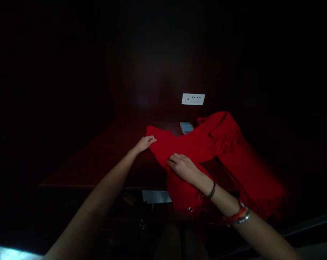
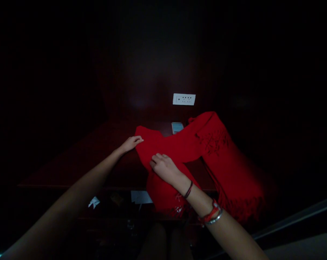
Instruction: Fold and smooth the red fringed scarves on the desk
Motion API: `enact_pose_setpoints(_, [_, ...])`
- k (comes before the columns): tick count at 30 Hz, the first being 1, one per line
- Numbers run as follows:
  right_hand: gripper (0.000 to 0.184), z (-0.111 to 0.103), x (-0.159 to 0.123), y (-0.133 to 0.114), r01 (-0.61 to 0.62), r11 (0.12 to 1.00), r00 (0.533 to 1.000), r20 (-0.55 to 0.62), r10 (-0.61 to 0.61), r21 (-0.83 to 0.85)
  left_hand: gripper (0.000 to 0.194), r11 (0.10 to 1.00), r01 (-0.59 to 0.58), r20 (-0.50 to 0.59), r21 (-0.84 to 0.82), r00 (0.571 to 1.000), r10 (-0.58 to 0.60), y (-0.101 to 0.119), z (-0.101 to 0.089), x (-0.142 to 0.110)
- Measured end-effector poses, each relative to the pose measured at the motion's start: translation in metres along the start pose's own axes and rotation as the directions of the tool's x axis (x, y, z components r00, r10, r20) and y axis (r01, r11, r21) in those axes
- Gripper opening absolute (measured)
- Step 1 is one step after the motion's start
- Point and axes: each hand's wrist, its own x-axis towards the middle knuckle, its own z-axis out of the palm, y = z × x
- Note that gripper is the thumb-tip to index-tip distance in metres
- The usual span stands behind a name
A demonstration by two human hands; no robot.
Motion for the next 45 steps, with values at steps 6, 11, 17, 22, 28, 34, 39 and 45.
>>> enact_pose_setpoints(6, [0.027, -0.005, -0.012, -0.007, 0.034, 0.979, 0.999, -0.015, -0.032, 0.203, 0.037, 0.973, 0.023, 0.165, -0.23, 0.986, 0.016, 0.005, -0.015, -0.008])
enact_pose_setpoints(11, [0.04, 0.0, -0.015, -0.017, -0.039, 0.952, 0.984, -0.152, 0.088, 0.302, 0.033, 0.97, 0.085, 0.175, -0.229, 0.984, -0.045, 0.002, -0.012, -0.005])
enact_pose_setpoints(17, [0.035, 0.01, -0.011, -0.008, -0.067, 0.927, 0.989, -0.098, 0.111, 0.37, 0.025, 0.977, 0.054, 0.122, -0.208, 0.992, -0.028, -0.008, -0.001, -0.001])
enact_pose_setpoints(22, [0.027, 0.004, -0.007, 0.009, -0.036, 0.85, 0.982, -0.14, 0.128, 0.526, 0.025, 0.984, 0.002, 0.021, 0.177, 1.0, -0.006, 0.008, -0.005, -0.006])
enact_pose_setpoints(28, [0.027, 0.005, -0.006, 0.008, 0.012, 0.93, 0.984, -0.17, 0.055, 0.368, 0.036, 0.931, -0.26, 0.114, 0.255, 0.965, 0.238, 0.04, 0.0, -0.01])
enact_pose_setpoints(34, [0.023, 0.003, -0.015, 0.009, 0.112, 0.98, 0.993, -0.061, -0.103, 0.162, 0.046, 0.927, -0.234, 0.425, 0.293, 0.901, 0.093, 0.038, 0.006, -0.01])
enact_pose_setpoints(39, [0.031, -0.009, -0.021, 0.021, 0.15, 0.896, 0.988, -0.078, -0.13, 0.418, 0.049, 0.898, -0.263, 0.381, 0.354, 0.917, 0.118, 0.043, 0.001, -0.014])
enact_pose_setpoints(45, [0.037, -0.009, -0.001, 0.042, -0.231, 0.859, 0.956, -0.055, 0.287, 0.457, 0.056, 0.907, -0.28, 0.318, 0.314, 0.931, 0.177, 0.051, 0.0, -0.019])
